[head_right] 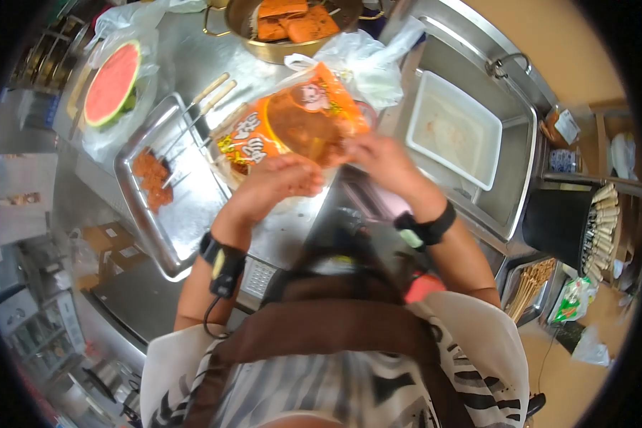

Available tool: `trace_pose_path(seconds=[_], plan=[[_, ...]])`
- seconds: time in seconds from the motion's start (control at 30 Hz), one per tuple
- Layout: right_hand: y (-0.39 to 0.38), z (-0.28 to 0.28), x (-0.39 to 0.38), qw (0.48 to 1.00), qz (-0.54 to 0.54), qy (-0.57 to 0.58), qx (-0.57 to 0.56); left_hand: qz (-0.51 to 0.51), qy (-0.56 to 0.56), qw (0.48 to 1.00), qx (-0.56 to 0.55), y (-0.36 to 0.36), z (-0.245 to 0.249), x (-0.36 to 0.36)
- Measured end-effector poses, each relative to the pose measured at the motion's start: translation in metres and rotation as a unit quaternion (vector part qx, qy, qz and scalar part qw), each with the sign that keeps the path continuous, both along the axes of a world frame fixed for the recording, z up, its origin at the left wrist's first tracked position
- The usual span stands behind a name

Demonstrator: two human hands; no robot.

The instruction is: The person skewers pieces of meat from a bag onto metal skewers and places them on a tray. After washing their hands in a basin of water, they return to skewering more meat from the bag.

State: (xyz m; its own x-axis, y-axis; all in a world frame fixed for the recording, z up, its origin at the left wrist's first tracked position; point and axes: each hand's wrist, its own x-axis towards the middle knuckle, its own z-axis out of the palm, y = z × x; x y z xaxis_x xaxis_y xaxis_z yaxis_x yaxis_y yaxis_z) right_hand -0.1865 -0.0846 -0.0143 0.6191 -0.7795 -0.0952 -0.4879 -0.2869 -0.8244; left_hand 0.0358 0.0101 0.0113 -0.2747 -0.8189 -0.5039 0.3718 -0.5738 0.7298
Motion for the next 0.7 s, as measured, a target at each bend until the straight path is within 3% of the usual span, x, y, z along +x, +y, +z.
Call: trace_pose_path(seconds=[0.03, 0.07, 0.1, 0.13, 0.2, 0.23, 0.3, 0.4, 0.43, 0.7], plan=[[0.001, 0.000, -0.001, 1.000, -0.005, -0.007, 0.002, -0.005, -0.007, 1.000, 0.002, -0.007, -0.012, -0.006], [0.002, 0.000, 0.001, 0.998, 0.060, 0.011, -0.011, -0.066, -0.211, 0.972, -0.076, -0.012, -0.030, -0.007], [0.004, -0.002, 0.004, 0.992, 0.124, 0.026, -0.024, -0.128, -0.405, 0.893, -0.150, -0.014, -0.039, -0.007], [0.005, -0.009, 0.008, 0.993, 0.118, 0.017, -0.016, -0.138, -0.410, 0.890, -0.144, -0.016, -0.038, -0.006], [-0.001, -0.023, 0.021, 0.988, 0.146, 0.016, -0.034, 0.029, -0.445, 0.884, -0.140, -0.020, -0.035, 0.001], [-0.005, -0.021, 0.028, 0.989, 0.144, 0.009, -0.032, 0.025, -0.451, 0.882, -0.138, -0.023, -0.034, 0.006], [-0.016, -0.014, 0.043, 0.987, 0.152, -0.017, -0.046, 0.075, -0.433, 0.857, -0.269, -0.030, -0.032, 0.019], [-0.034, -0.014, 0.061, 0.982, 0.135, -0.076, -0.108, 0.092, -0.493, 0.823, -0.266, -0.039, -0.027, 0.035], [-0.041, -0.017, 0.068, 0.978, 0.121, -0.078, -0.152, 0.109, -0.466, 0.830, -0.288, -0.042, -0.030, 0.040], [-0.077, -0.017, 0.091, 0.974, 0.145, -0.046, -0.167, 0.185, -0.509, 0.776, -0.323, -0.015, -0.021, 0.045]])
